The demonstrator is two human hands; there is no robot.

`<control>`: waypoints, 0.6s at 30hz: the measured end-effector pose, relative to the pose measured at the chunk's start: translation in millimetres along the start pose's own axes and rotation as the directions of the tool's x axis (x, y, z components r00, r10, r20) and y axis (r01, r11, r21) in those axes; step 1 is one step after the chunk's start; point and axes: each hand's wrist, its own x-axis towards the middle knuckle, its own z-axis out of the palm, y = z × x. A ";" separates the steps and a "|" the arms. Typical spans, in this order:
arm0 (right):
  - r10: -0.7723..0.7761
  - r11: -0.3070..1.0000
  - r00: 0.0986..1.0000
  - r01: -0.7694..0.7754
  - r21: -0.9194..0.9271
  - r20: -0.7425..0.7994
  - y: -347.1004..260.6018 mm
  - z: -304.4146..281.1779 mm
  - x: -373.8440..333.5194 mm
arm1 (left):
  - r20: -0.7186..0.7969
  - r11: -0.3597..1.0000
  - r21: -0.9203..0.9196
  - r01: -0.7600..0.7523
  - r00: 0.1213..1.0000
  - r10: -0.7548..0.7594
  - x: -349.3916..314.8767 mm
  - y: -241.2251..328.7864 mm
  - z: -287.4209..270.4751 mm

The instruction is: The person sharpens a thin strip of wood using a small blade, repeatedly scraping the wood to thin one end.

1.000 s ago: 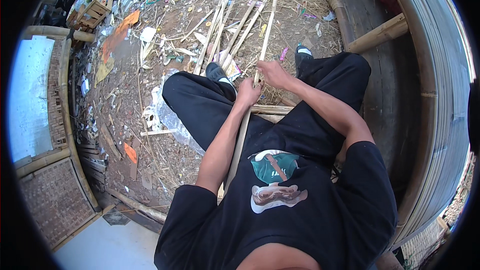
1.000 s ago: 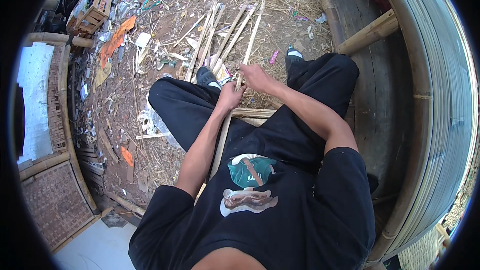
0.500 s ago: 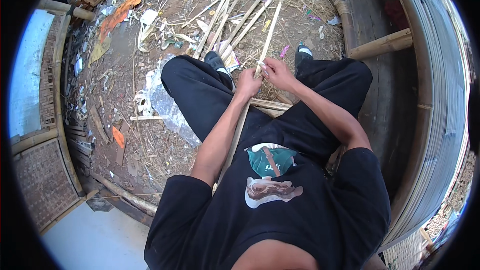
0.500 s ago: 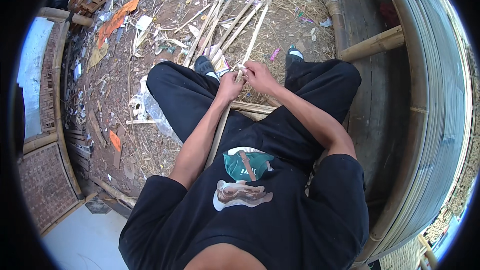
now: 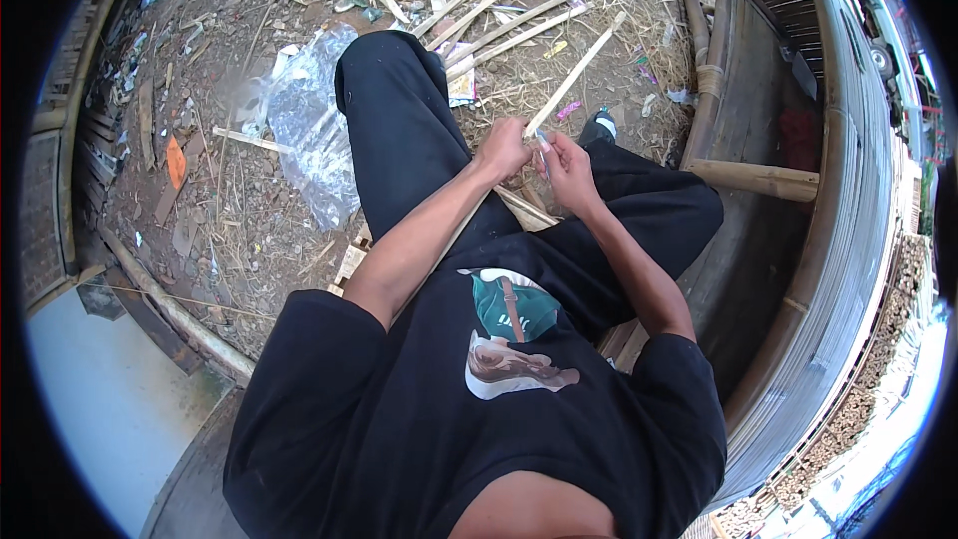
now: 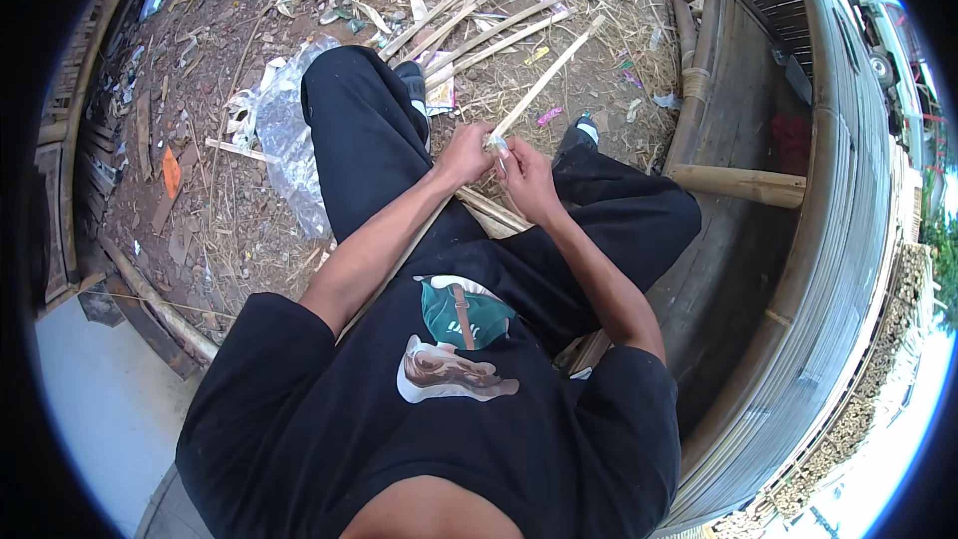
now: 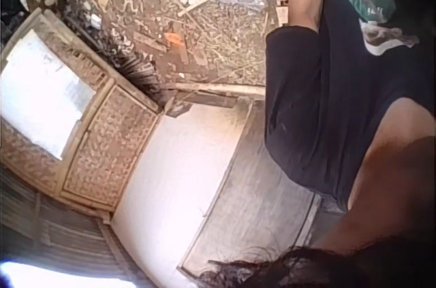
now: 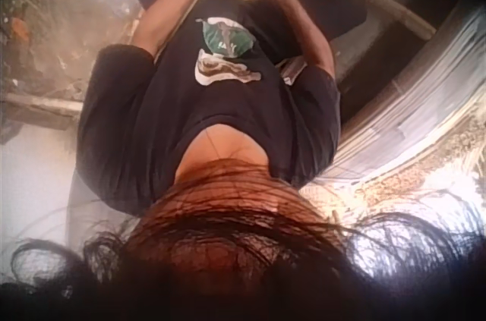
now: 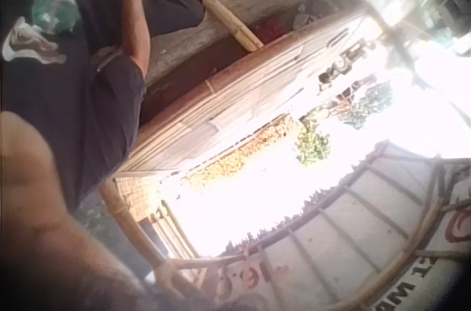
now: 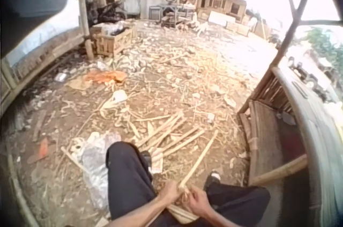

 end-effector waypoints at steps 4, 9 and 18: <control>0.014 0.999 0.993 -0.009 0.045 -0.117 5.4 -15.0 19.0 | 0.003 0.996 0.017 0.089 0.996 -0.089 3.7 2.4 -1.2; 0.121 0.960 0.983 -0.080 0.269 -0.139 13.7 -41.8 40.2 | 0.432 0.851 -0.418 0.317 0.894 -0.121 16.1 1.5 -15.3; 0.214 0.833 0.971 -0.124 0.539 -0.106 -7.8 -33.7 47.4 | 0.692 0.249 -0.680 0.690 0.716 -0.092 19.5 8.9 -30.9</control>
